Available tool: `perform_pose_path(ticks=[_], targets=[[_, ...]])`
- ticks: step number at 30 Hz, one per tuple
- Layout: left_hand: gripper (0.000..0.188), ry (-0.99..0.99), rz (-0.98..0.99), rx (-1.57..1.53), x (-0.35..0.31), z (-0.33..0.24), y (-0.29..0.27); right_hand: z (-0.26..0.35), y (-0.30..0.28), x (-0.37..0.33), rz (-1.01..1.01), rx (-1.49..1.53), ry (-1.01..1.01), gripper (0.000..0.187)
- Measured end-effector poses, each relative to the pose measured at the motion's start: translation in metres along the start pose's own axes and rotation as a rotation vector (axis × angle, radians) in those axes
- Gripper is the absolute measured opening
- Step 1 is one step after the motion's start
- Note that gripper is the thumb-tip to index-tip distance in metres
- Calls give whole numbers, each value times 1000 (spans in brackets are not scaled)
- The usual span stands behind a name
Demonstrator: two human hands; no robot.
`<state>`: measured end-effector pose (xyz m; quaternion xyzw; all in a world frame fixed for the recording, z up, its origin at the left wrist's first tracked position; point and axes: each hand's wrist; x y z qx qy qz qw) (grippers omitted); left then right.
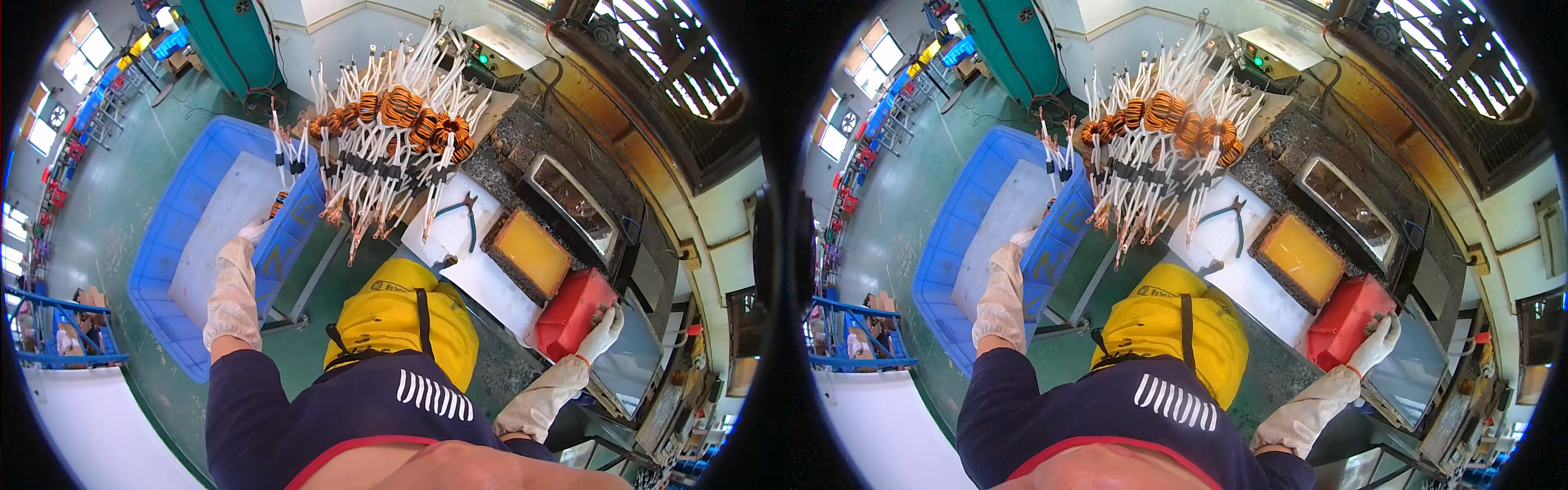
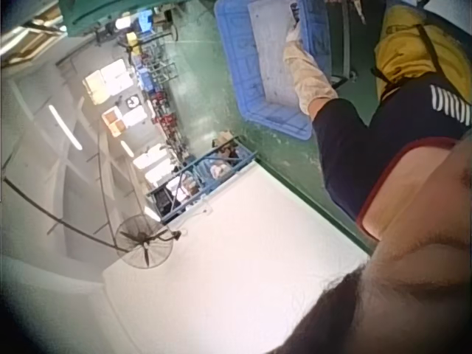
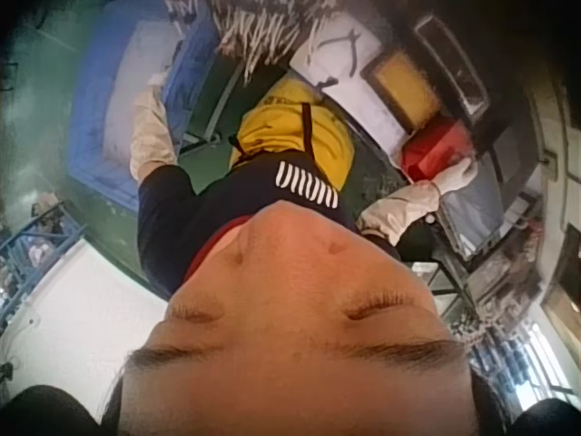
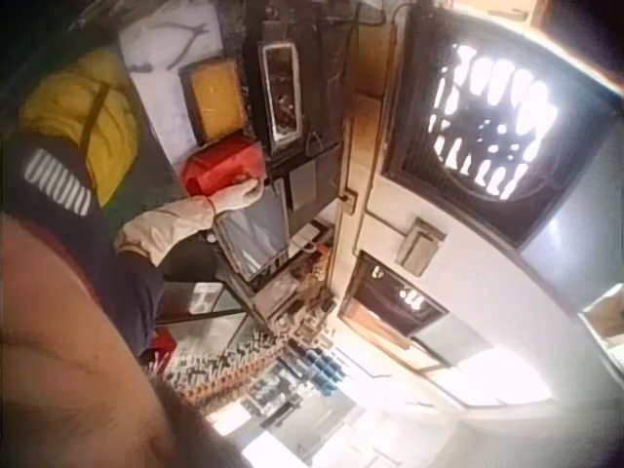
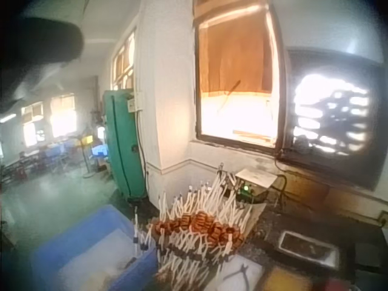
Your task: The person repeatedly picks up bundles of white wires with orange coils, dips the coil ends into a rectangular container of yellow liquid, and places them into a red plastic bin. The process is repeated for multiple bundles throughout the clip.
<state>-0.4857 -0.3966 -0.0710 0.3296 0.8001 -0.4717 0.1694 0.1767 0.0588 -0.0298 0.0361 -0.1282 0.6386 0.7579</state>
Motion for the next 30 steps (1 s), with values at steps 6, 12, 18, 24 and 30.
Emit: perform_pose_path(ticks=[6, 12, 18, 24, 30], targets=[[68, 36, 19, -221, 19, 30, 5, 3, 1, 0, -3, -14, -1, 27], [57, -6, -184, -208, 10, 17, 3, -3, -2, 2, -5, -1, 12, 26], [32, 47, -368, -926, 30, 55, -5, -1, 0, 2, 5, 30, 22, 26], [24, 374, -935, -1308, 32, 77, -38, -4, -1, 7, 48, 72, 28, 26], [21, 468, -1046, -1207, -38, 19, -60, 38, 12, 2, 111, 83, 51, 25]])
Point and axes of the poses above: each hand's wrist, its own x-axis towards the middle knuckle, its own y-axis out of the palm, z = x × y, and after that the axes turned 2 degrees about z, right-handed
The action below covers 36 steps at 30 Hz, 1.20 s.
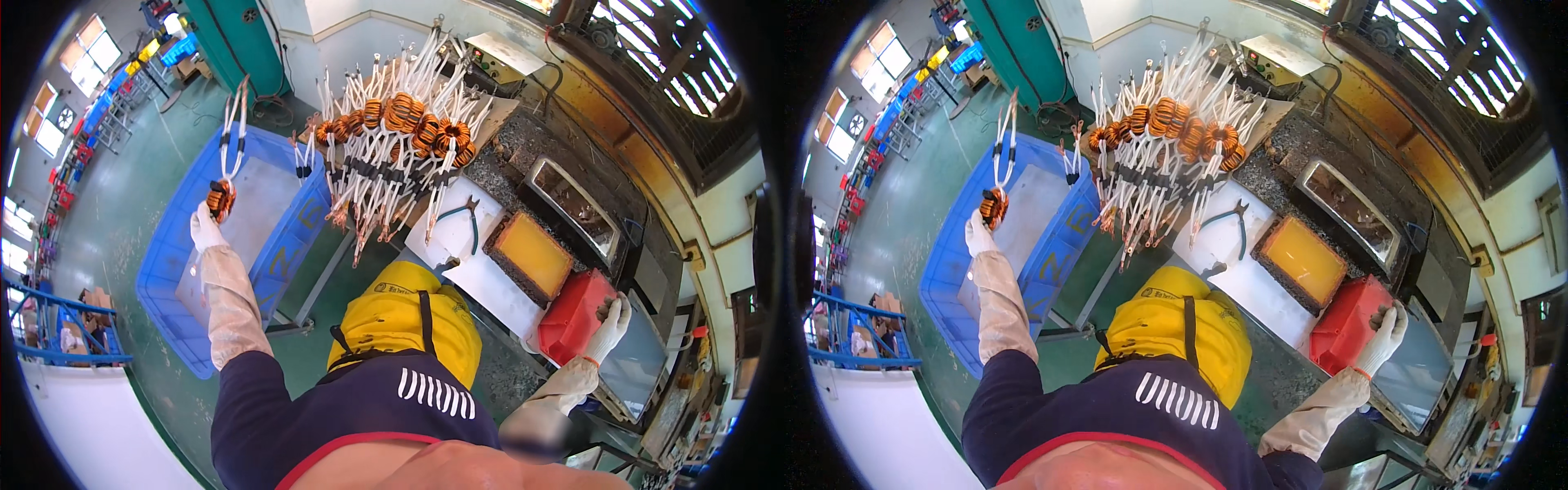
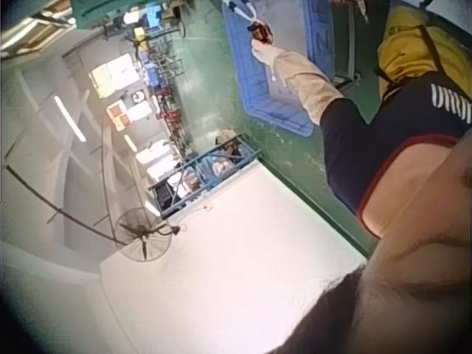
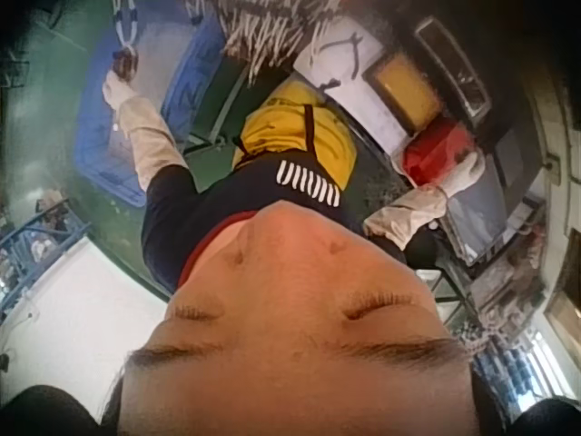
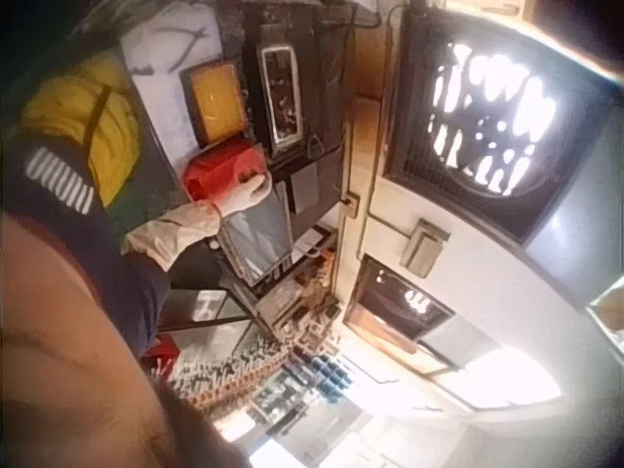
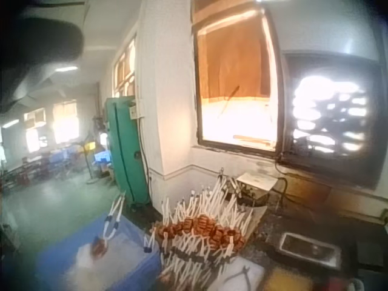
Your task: The person repeatedly picks up bundles of white wires with orange coils, dips the coil ends into a rectangular container of yellow liquid, and places them into a red plastic bin. The process is repeated for multiple bundles throughout the clip.
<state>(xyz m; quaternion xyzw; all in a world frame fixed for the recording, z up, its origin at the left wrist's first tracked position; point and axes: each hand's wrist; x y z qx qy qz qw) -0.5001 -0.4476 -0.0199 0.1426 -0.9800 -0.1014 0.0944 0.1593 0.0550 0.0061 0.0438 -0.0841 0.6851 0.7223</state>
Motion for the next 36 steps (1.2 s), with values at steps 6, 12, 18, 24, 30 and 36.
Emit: perform_pose_path(ticks=[6, 12, 18, 24, 30, 36], targets=[[26, 113, 355, 121, -65, -102, 44, 94, 90, -59, 196, 101, -251, 21], [17, 536, 807, 359, -189, -127, 109, 174, 150, -126, 584, -266, -901, 34], [21, 742, 1354, 145, -296, -139, 161, 133, 173, -173, 898, -551, -794, 58], [25, 892, 1520, 19, -358, -128, 176, 85, 151, -202, 745, -426, -612, 60], [19, 950, 1671, 70, -374, -125, 175, 70, 144, -209, 605, -298, -538, 39], [14, 263, 1773, -23, -344, -139, 162, 56, 132, -214, 618, -138, -75, 36]])
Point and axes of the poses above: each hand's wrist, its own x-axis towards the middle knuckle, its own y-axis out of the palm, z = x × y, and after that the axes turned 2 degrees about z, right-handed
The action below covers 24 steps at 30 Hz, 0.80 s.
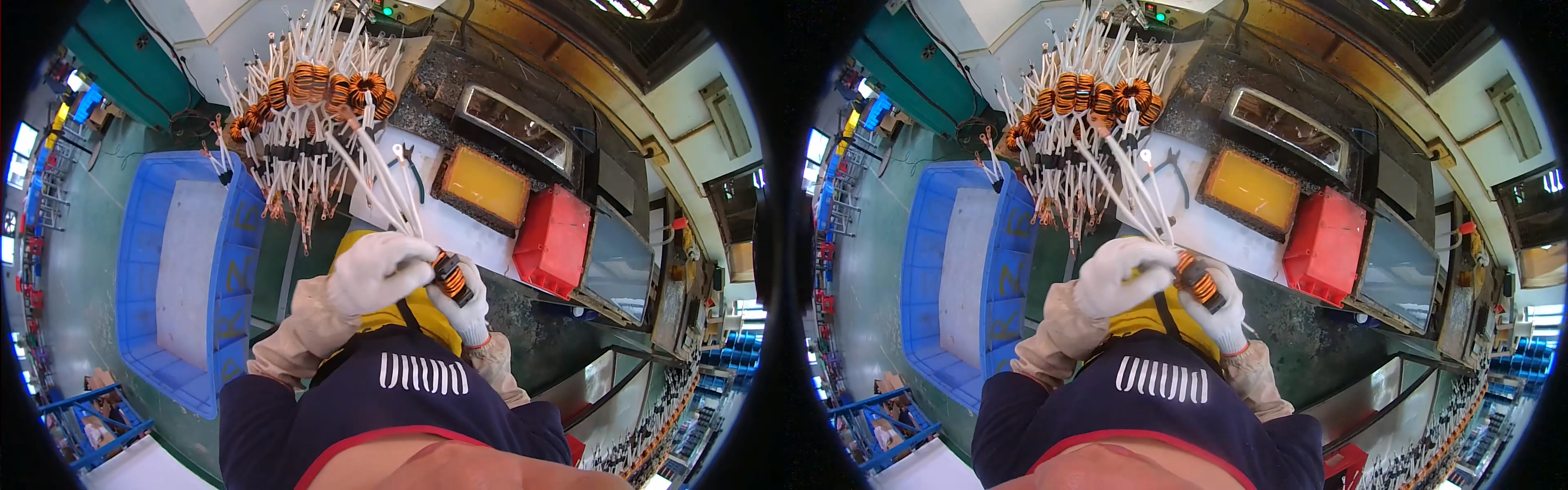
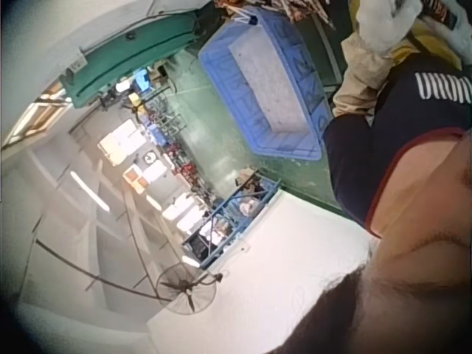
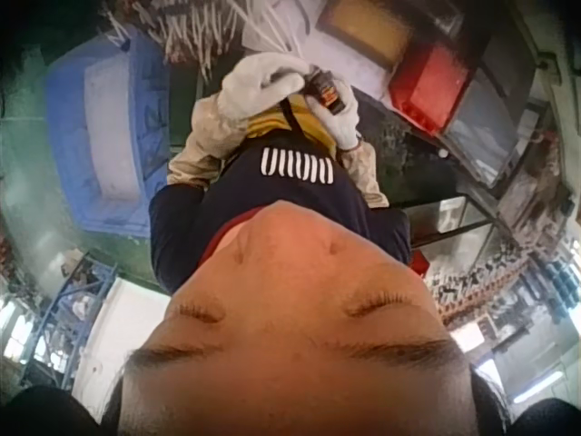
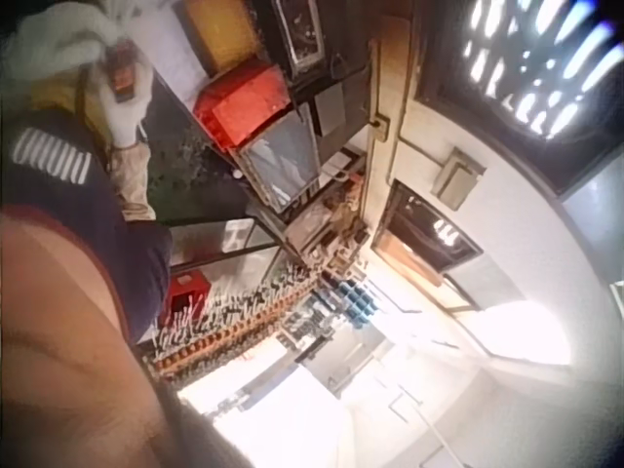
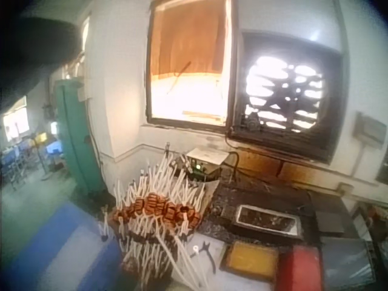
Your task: The person repeatedly picks up bundles of white wires with orange coils, dips the coil ends into a rectangular container of yellow liquid, and places them into a red plastic bin. The process is repeated for multiple bundles throughout the clip.
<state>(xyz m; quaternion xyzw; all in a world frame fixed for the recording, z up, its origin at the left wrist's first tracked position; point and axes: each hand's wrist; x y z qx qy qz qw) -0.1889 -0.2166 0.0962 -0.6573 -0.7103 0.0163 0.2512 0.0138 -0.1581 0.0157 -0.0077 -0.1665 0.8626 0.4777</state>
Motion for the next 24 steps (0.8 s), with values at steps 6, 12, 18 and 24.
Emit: perform_pose_path(ticks=[6, 12, 18, 24], targets=[[29, -602, -124, -736, -34, 72, -7, 1, -11, -9, 199, 777, 412, 56], [35, -130, 112, -1579, -25, 106, 17, 11, -15, -16, 381, 840, 536, 58], [43, -245, -81, -1515, -14, 97, 29, 21, -19, -14, 371, 487, 373, 55], [42, -923, -318, -1380, -43, 103, 39, 27, -30, 1, 402, -29, -203, 43]])
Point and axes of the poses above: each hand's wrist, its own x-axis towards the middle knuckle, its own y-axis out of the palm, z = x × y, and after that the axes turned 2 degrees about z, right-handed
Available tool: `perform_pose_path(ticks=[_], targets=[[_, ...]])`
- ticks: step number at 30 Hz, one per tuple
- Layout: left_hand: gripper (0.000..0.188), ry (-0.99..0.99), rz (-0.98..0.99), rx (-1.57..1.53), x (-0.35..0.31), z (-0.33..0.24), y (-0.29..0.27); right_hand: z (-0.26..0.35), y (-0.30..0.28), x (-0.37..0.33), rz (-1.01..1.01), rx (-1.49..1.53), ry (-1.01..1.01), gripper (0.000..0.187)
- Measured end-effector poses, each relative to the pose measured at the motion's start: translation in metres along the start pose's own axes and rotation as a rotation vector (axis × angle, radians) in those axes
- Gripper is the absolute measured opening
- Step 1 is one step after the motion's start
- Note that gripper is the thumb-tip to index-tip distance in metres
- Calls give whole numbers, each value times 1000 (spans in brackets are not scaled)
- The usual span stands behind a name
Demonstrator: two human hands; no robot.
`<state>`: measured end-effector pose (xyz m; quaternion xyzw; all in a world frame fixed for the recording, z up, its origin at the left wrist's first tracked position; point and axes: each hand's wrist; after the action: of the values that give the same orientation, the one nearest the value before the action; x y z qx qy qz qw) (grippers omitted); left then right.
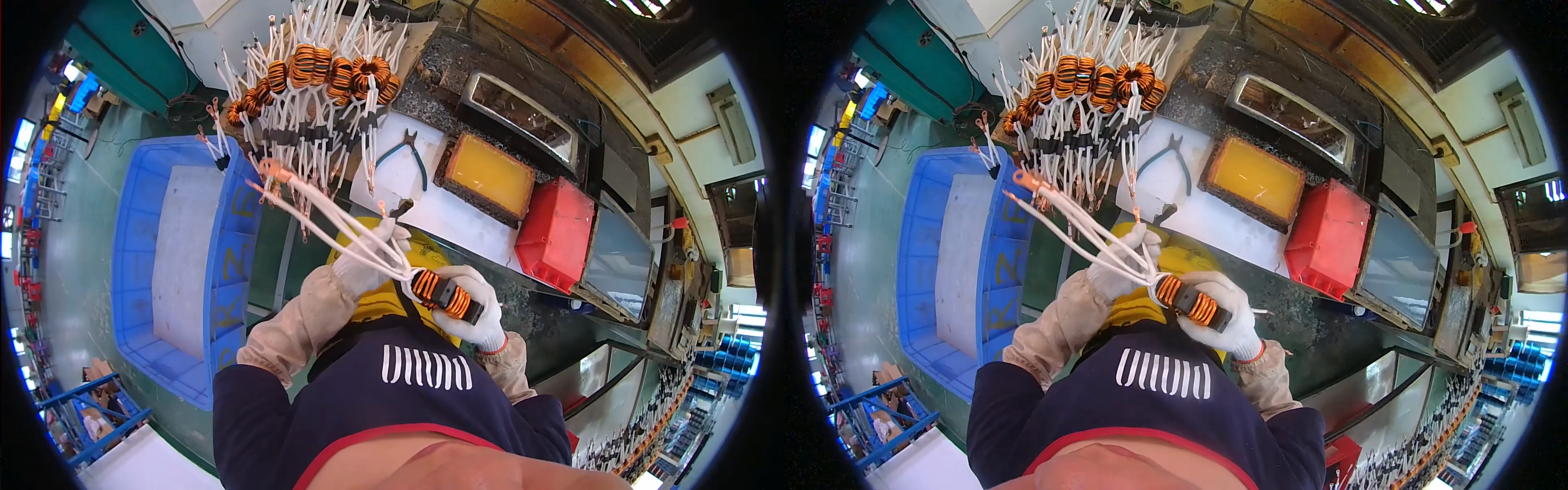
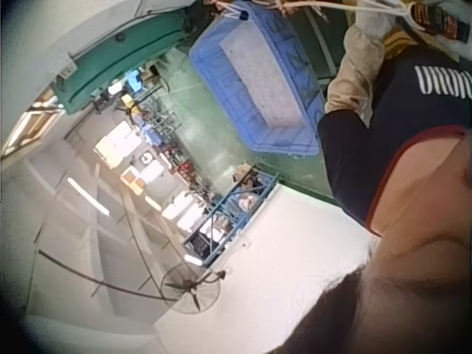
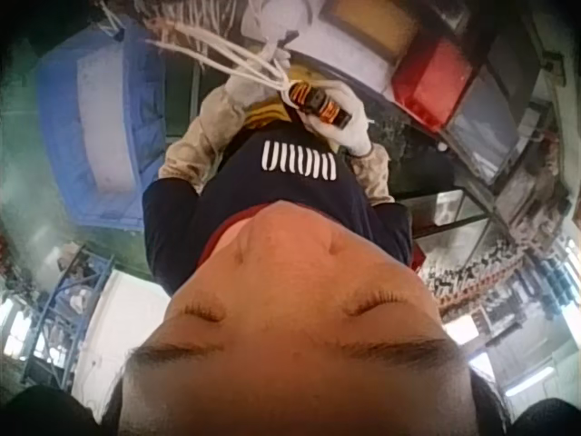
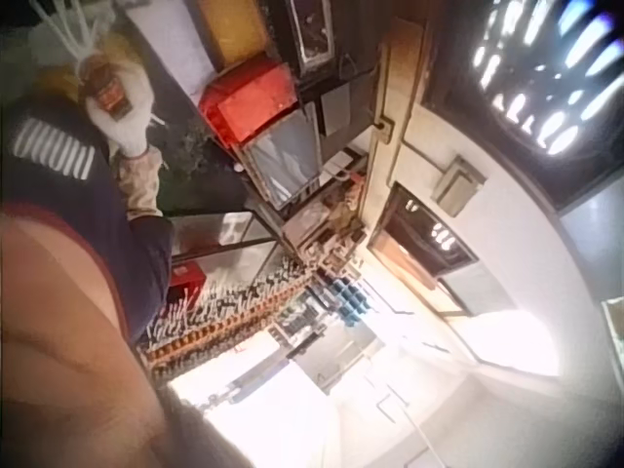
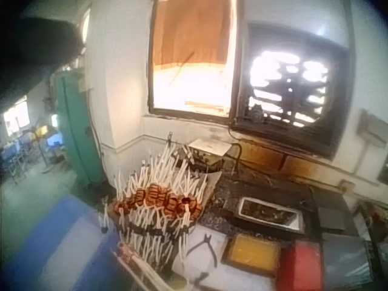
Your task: The person repeatedly picks up bundles of white wires with orange coils, dips the coil ends into a rectangular container of yellow liquid, and places them into a red plastic bin. The process is repeated for multiple bundles throughout the clip.
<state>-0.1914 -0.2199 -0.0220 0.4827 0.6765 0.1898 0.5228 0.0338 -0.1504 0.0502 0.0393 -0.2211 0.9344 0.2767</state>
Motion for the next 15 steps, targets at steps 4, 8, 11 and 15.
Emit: perform_pose_path(ticks=[4, 8, 11, 15], targets=[[41, 83, 60, 276, -13, -24, -4, 3, 0, 1, 28, -220, -143, 39], [46, 100, 33, 287, -14, -35, -6, 3, -1, -2, 25, -293, -169, 40], [43, 21, -102, 121, -5, -23, -5, 4, -1, -2, -1, -279, -164, 40], [40, -2, -70, -41, 10, 1, -13, 9, 1, -3, -49, -239, -141, 40]])
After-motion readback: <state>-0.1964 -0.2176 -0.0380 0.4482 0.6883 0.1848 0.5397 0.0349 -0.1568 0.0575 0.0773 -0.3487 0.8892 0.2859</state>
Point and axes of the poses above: each hand's wrist, its own x-axis towards the middle knuckle, its own y-axis out of the palm, z = x × y, and after that the axes turned 2 degrees about z, right-handed
